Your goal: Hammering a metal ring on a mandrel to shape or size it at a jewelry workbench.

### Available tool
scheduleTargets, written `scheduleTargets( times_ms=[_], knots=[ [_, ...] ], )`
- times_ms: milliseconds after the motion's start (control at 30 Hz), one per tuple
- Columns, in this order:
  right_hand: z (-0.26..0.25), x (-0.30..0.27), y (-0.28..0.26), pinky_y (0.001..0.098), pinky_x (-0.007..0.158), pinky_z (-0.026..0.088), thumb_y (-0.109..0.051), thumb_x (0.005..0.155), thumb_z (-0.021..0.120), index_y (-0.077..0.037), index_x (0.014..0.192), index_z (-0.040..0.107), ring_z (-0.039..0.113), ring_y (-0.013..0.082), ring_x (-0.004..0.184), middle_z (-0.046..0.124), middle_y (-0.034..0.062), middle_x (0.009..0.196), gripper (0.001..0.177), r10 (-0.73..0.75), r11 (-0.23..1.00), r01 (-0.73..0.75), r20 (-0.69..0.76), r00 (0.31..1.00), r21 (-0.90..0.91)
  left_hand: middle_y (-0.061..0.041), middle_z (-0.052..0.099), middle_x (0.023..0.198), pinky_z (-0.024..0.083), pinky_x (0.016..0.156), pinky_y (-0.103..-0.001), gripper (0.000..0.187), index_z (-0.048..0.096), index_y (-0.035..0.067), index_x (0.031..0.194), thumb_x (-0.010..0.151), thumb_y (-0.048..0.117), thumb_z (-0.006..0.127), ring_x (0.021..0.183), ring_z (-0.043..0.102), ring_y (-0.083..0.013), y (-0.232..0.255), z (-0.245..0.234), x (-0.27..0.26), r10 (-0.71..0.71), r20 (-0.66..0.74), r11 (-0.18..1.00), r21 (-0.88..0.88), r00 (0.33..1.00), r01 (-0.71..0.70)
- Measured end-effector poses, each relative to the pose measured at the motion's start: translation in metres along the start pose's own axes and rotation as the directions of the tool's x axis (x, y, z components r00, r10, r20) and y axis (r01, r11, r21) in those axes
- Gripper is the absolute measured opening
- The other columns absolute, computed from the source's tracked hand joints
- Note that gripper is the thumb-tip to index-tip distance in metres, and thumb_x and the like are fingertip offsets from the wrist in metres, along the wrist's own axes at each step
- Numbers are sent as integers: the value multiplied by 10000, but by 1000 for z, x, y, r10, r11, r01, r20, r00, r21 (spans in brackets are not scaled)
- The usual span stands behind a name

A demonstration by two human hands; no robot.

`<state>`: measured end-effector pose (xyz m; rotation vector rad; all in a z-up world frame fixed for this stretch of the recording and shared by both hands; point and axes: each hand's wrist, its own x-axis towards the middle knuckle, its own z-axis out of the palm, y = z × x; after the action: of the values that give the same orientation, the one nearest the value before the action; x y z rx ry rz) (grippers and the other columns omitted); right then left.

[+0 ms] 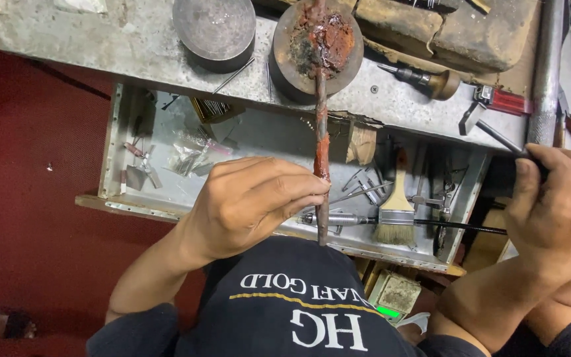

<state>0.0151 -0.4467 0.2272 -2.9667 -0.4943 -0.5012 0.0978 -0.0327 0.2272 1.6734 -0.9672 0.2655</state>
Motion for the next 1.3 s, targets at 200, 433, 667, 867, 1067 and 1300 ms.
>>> scheduleTargets(
  times_ms=[200, 433, 667, 867, 1067, 1300],
  knots=[
    [-2, -5, -4, 564, 1021, 508, 55, 1289, 576, 232, 1264, 648, 618, 517, 1093, 697, 360, 1192, 193, 20, 1000, -20, -2, 1000, 11, -181, 730, 981, 676, 776, -364, 165, 679, -42, 1106, 970, -14, 769, 830, 760, -291, 1, -1, 2, 12, 19, 1000, 10, 1000, -12],
    [-5, -4, -12, 552, 996, 516, 25, 1291, 569, 226, 1276, 662, 633, 507, 1080, 693, 360, 1175, 222, 13, 1000, -13, 3, 1000, -1, -170, 734, 996, 663, 760, -366, 192, 677, -29, 1142, 982, 0, 780, 829, 757, -285, 2, 0, 1, 13, 26, 998, 58, 1000, -15],
    [-15, 0, -32, 564, 1005, 539, 47, 1274, 595, 247, 1294, 684, 646, 516, 1083, 674, 382, 1172, 220, 6, 999, -5, -16, 1000, 32, -165, 749, 998, 662, 754, -377, 133, 697, -33, 1096, 990, 24, 752, 832, 767, -282, 2, 1, 1, 27, 2, 996, 81, 1000, -27],
    [-21, 4, -46, 564, 962, 543, 58, 1264, 609, 278, 1275, 698, 652, 525, 1056, 668, 420, 1160, 237, -3, 998, 6, -55, 998, 61, -137, 755, 1003, 609, 746, -378, 108, 720, 10, 1086, 995, 64, 742, 854, 759, -278, 1, -2, 2, -43, 33, 998, 38, 999, 42],
    [-20, 4, -44, 548, 937, 563, 38, 1272, 611, 290, 1268, 717, 677, 522, 1056, 672, 431, 1157, 274, -10, 999, 13, -76, 997, 40, -158, 755, 1001, 637, 803, -340, 107, 717, -31, 1071, 985, 31, 704, 900, 768, -265, -4, -8, 7, -121, 80, 984, -123, 989, 131],
    [-20, 6, -45, 555, 943, 535, 5, 1270, 587, 276, 1267, 695, 658, 520, 1034, 670, 416, 1140, 292, 15, 998, -10, -67, 998, 63, -162, 756, 1013, 639, 815, -313, 112, 716, -28, 1077, 977, 17, 691, 914, 767, -256, -8, -10, 6, -195, 127, 944, -244, 973, 221]
  ],
)
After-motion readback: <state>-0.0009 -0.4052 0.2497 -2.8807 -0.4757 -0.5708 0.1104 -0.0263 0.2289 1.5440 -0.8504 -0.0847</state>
